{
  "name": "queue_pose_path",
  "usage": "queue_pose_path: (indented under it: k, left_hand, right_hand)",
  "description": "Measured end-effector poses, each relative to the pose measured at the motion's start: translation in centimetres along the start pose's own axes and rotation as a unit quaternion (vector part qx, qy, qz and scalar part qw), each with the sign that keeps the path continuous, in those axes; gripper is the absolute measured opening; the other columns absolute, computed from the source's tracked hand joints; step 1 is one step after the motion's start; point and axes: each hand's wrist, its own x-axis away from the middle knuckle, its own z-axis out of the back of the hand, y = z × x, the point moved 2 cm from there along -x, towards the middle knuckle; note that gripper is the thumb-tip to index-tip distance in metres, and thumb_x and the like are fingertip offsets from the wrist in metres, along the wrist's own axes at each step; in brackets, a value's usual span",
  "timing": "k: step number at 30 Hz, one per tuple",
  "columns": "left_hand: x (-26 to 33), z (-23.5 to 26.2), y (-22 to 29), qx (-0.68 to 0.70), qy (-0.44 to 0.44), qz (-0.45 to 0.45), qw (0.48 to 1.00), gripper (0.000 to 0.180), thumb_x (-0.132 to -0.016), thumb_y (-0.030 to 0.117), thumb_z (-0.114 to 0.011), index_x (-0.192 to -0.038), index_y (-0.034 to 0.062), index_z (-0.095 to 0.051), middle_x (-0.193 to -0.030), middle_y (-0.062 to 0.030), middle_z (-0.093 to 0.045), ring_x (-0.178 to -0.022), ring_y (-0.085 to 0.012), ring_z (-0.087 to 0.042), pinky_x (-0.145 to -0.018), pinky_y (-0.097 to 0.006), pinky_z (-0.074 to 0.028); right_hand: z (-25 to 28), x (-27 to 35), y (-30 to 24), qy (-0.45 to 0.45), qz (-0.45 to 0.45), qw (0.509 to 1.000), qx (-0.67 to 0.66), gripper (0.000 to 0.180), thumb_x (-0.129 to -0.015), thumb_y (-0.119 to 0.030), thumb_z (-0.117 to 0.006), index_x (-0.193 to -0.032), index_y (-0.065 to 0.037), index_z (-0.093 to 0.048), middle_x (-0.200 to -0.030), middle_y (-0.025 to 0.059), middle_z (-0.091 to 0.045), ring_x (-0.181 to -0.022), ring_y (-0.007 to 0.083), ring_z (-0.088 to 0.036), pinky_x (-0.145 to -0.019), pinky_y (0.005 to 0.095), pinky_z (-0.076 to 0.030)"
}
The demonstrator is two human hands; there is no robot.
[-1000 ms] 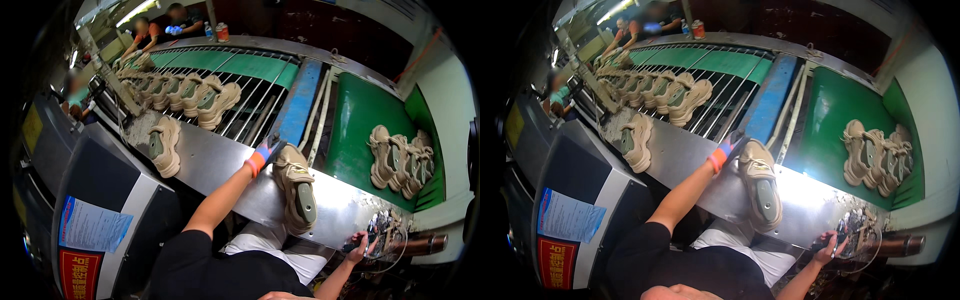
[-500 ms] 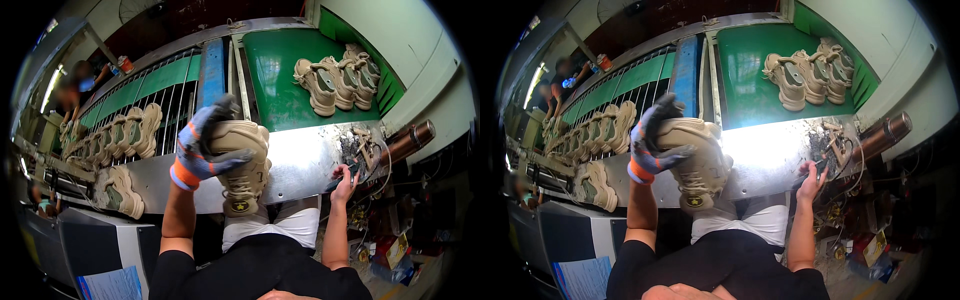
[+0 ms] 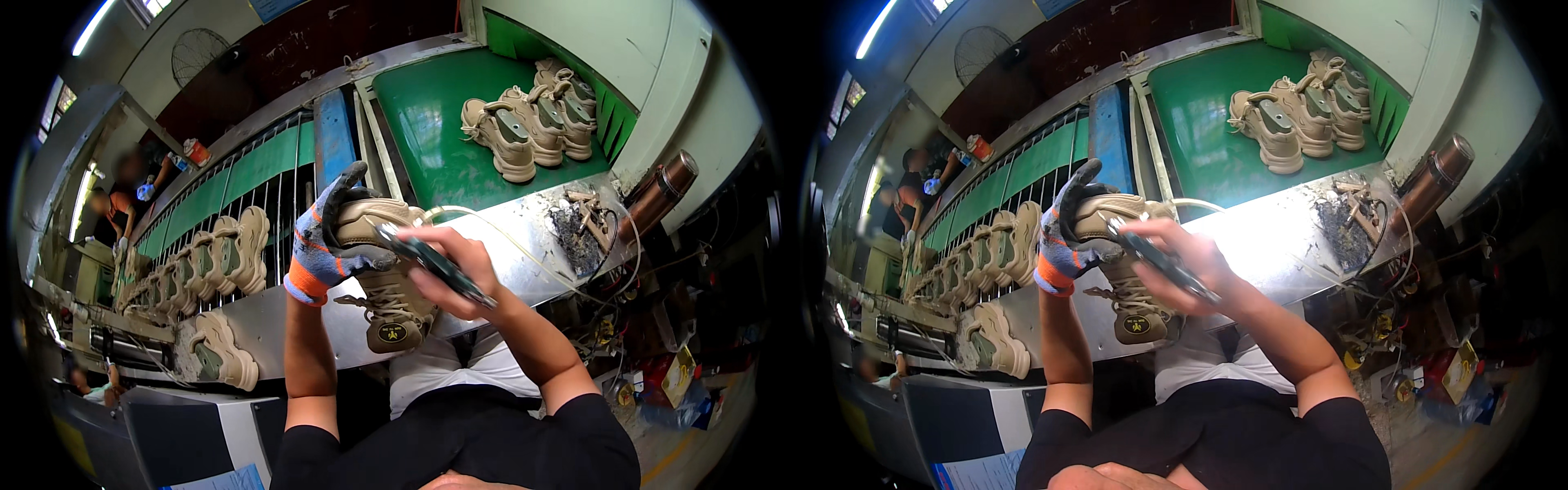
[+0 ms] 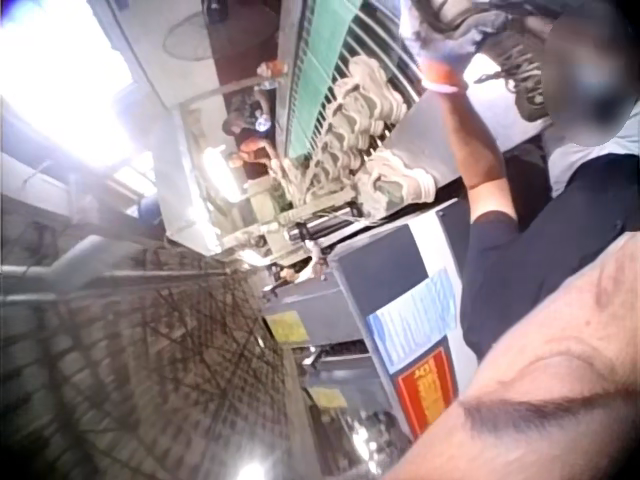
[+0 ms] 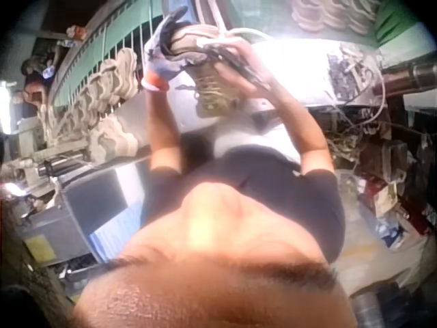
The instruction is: The person uses a powered tool to clean or trim excess material from the outer seams and soles of shoes one by one, picking each shoe up from a conveyor belt and returning it after processing.
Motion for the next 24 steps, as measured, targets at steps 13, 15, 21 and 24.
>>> queue_pose_path:
  k: [13,15,21,24]
  left_hand:
    - [-1.0,4.3,-5.7,0.026,0.055,0.035,0.998,0.084,-0.073,0.034,-0.084,-0.138,-0.0034,-0.046,-0.126,-0.0146,-0.06,-0.112,-0.0199,-0.058,-0.097,-0.032,-0.046]
    - [-0.8,4.9,-6.7,0.019,0.072,0.043,0.996,0.082,-0.074,0.035,-0.082,-0.138,-0.0035,-0.046,-0.127,-0.0148,-0.06,-0.113,-0.0202,-0.058,-0.097,-0.032,-0.045]
    - [1.5,6.8,-9.7,-0.003,0.12,0.079,0.99,0.073,-0.082,0.039,-0.073,-0.137,-0.004,-0.047,-0.128,-0.0159,-0.059,-0.115,-0.0221,-0.057,-0.1,-0.034,-0.043]
    - [3.1,7.8,-11.8,0.003,0.133,0.095,0.986,0.075,-0.088,0.051,-0.063,-0.137,-0.0045,-0.046,-0.125,-0.0165,-0.06,-0.114,-0.0242,-0.057,-0.1,-0.036,-0.043]
  right_hand:
    - [-2.5,7.0,10.4,0.121,-0.129,0.967,-0.184,0.039,-0.089,-0.005,-0.052,-0.127,0.002,-0.049,-0.07,0.0029,-0.053,-0.06,0.0084,-0.049,-0.058,0.0244,-0.042]
    - [-3.3,8.5,11.0,0.118,-0.152,0.957,-0.215,0.038,-0.09,-0.005,-0.051,-0.127,0.004,-0.046,-0.07,0.0049,-0.051,-0.059,0.0104,-0.047,-0.057,0.026,-0.043]
    - [-4.6,11.5,11.3,0.123,-0.198,0.928,-0.291,0.041,-0.09,-0.005,-0.05,-0.129,0.005,-0.044,-0.07,0.0045,-0.05,-0.059,0.0102,-0.046,-0.056,0.0262,-0.042]
    - [-4.4,12.0,11.8,0.13,-0.216,0.907,-0.337,0.042,-0.09,-0.008,-0.05,-0.13,0.005,-0.044,-0.069,0.0047,-0.049,-0.059,0.0107,-0.046,-0.056,0.0263,-0.042]
